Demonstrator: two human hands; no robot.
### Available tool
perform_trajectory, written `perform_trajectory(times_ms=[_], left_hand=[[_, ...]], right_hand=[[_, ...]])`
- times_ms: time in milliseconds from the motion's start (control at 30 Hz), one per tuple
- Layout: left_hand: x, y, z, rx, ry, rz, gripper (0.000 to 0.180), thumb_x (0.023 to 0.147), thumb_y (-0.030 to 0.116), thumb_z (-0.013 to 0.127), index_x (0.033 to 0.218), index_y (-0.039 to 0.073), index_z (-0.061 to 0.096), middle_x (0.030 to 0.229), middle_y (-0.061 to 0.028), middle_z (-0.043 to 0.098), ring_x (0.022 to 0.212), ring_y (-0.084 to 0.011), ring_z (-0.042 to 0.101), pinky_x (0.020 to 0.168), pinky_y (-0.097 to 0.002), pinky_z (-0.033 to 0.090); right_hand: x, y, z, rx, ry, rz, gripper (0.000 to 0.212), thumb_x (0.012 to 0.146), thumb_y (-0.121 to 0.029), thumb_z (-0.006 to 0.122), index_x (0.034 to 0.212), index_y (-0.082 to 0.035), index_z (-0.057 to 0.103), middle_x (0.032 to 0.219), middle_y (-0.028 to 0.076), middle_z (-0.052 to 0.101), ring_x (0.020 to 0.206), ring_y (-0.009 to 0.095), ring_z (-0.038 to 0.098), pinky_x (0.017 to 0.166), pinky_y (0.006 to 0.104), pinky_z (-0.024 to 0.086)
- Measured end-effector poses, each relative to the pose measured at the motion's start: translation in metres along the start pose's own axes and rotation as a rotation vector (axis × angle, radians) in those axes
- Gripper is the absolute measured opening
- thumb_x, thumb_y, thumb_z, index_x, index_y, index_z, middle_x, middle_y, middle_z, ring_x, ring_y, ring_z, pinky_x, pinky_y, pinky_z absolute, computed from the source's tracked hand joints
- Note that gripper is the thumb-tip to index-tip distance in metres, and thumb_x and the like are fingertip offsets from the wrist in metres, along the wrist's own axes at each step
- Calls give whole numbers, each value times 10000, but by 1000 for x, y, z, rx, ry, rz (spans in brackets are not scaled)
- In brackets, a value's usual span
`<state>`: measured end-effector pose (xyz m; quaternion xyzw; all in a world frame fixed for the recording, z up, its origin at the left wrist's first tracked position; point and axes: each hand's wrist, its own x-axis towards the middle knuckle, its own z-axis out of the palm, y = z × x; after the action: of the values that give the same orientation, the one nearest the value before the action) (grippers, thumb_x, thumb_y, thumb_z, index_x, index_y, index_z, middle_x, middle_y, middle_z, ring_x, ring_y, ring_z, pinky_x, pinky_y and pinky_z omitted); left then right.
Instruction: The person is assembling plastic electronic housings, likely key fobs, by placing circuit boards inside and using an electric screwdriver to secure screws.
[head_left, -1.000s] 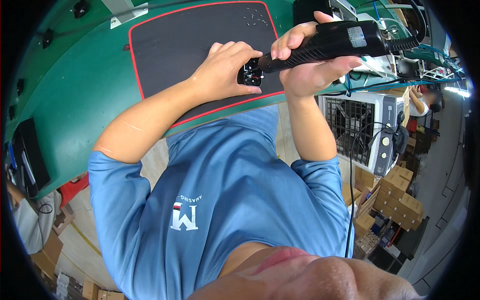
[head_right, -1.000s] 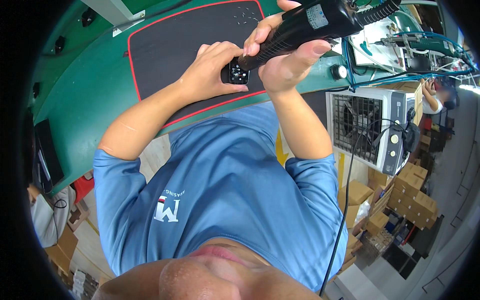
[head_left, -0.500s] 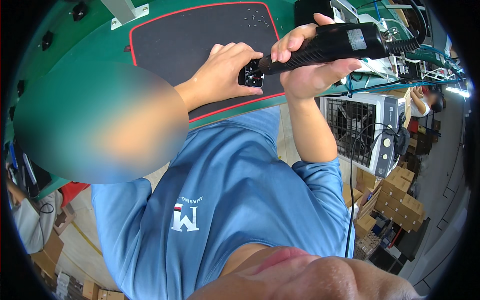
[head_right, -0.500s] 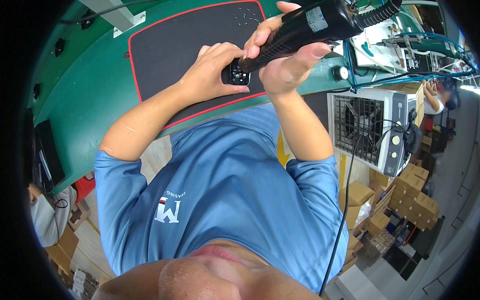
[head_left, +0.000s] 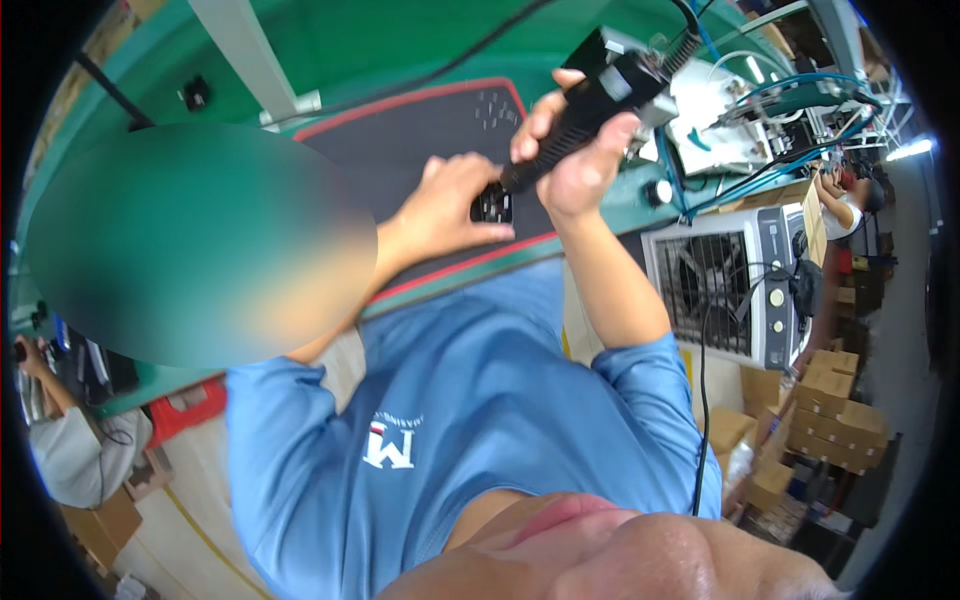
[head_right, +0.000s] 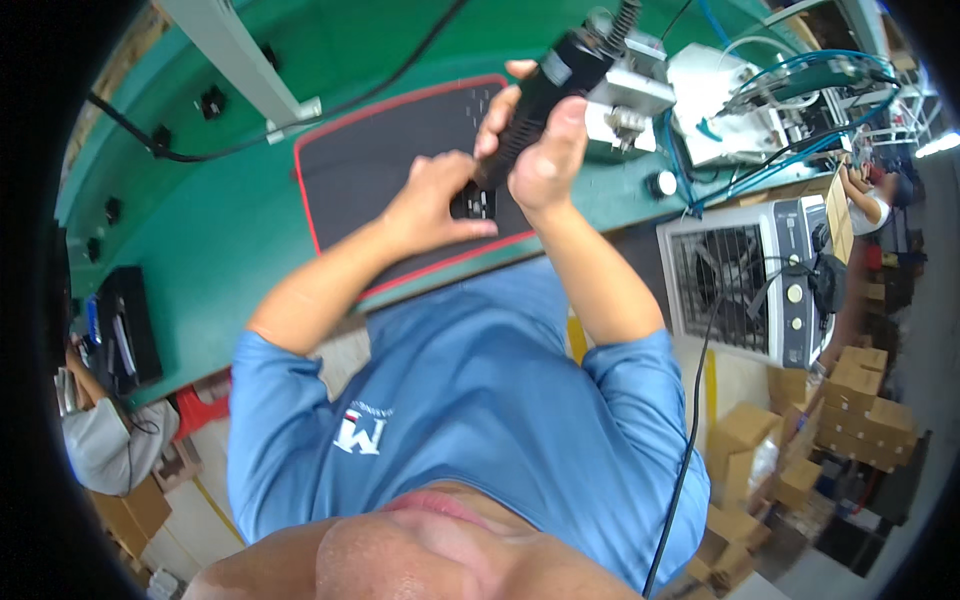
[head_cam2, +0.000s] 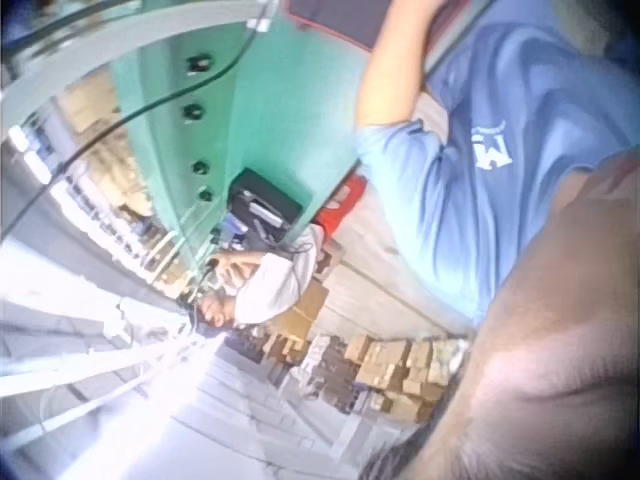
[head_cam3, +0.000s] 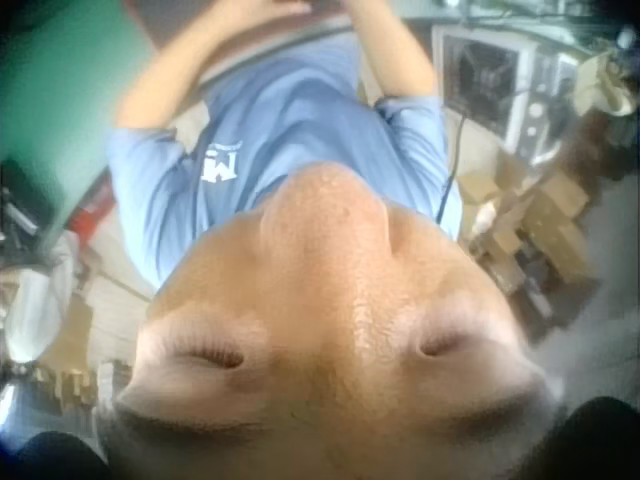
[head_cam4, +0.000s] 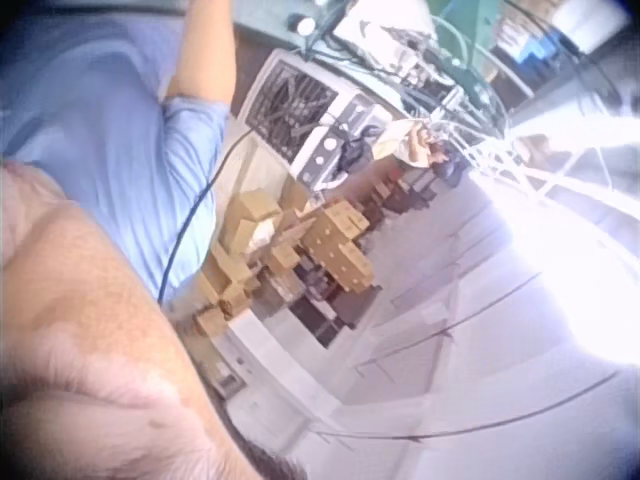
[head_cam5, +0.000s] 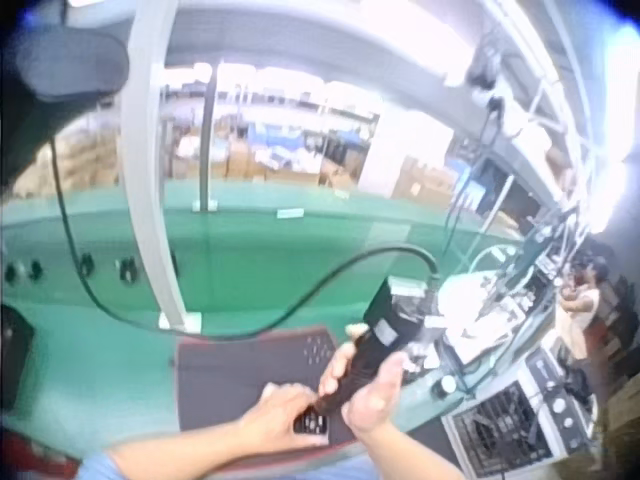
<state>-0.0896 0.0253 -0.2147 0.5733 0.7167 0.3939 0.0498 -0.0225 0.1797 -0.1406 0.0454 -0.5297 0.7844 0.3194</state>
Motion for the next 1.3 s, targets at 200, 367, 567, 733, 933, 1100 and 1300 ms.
perform_trajectory(times_ms=[200,367,567,733,933,1100,1300], left_hand=[[2,-18,-6,139,89,-87,801,722,370,857,1378,64,514,1273,-151,561,1226,-335,524,1002,-474,365],[39,-60,-40,265,211,-325,802,733,354,834,1389,40,495,1327,-157,515,1275,-342,505,1026,-508,380],[112,-198,-97,631,308,-550,729,744,314,803,1375,101,504,1356,-143,493,1268,-318,521,966,-537,449],[134,-231,-117,638,218,-860,777,810,300,766,1486,136,420,1521,-119,394,1359,-312,471,1091,-556,356],[61,-171,-92,456,477,-334,583,902,158,694,1436,52,487,1496,-166,469,1362,-325,486,1131,-497,352],[-69,-47,-56,374,446,-344,338,892,53,658,1224,-4,635,1274,-187,623,1171,-347,611,1052,-409,453],[-160,30,-25,671,547,-698,191,868,82,674,1055,64,705,1058,-105,646,1026,-317,600,918,-433,439]], right_hand=[[18,-90,-12,-41,82,-74,777,999,-717,293,1258,-17,507,716,67,535,564,186,542,530,329,480],[-60,-86,-65,-331,21,347,668,1041,-620,330,1230,-12,531,666,42,563,495,137,514,463,276,440],[-116,-60,-97,-277,158,550,447,1005,-360,618,1234,-10,457,763,50,579,546,111,539,490,268,460],[-136,-46,-126,-500,149,606,628,912,-216,761,1273,29,310,1021,169,575,590,107,584,473,266,480],[-119,-39,-134,-332,20,532,506,913,-275,763,1204,-4,451,923,128,632,625,114,622,518,272,514],[-86,-29,-120,-649,-304,529,535,912,-362,724,1259,20,583,1024,186,694,876,275,701,785,412,560],[-46,-3,-45,-1058,-775,329,527,945,-336,661,1291,45,550,1082,272,686,1020,440,668,869,506,535]])
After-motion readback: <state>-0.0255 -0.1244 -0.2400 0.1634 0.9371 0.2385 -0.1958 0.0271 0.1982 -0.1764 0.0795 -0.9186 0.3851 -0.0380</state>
